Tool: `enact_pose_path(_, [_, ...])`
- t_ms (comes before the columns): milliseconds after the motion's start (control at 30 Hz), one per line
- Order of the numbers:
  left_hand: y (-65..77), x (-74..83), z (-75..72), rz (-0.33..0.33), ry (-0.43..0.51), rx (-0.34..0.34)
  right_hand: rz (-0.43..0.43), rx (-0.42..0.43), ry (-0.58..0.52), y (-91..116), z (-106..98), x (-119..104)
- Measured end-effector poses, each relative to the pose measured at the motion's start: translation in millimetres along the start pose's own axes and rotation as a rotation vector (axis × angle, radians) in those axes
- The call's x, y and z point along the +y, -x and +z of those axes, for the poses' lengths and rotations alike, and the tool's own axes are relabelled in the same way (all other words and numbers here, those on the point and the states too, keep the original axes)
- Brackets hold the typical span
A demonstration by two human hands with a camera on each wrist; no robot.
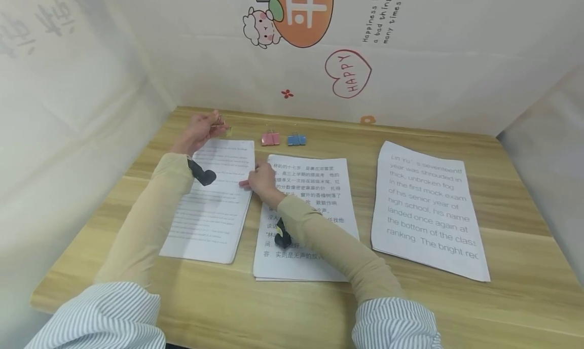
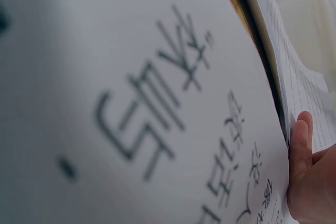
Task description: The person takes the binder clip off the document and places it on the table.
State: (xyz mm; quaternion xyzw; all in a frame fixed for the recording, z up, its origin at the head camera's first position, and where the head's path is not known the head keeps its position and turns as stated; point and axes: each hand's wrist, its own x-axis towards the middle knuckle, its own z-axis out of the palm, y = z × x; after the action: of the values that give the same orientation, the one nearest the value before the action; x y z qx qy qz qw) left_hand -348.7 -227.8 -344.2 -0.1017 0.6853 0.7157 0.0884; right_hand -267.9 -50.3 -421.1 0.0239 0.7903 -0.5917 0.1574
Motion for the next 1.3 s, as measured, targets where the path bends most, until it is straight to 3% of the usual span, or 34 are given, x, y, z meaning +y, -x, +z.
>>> enact_pose_path(133, [-3.8,-3.9,1.3,0.009,-0.031,0.032,0.002,0.002,0.005,-1,1,1])
enact_pose_path(333, [-10.3,-9.6,6.7,0.047,-0.013,0.068,-0.009,0.018,0.042,0,0,0])
enact_pose_path(600, [-18.5,-15.5,12.1,0.046,0.009,0.083,-0.034,0.060,0.088,-1,1,1])
enact_pose_path(1067, [-24.5,-30.1,15.8,0.017,-0.121,0.109,-0.063,0.060,0.105,2,1,3])
enact_pose_path(1300, [-18.1,-27.3,18.1,0.000,-0.187,0.127,-0.063,0.052,0.101,4,0,1])
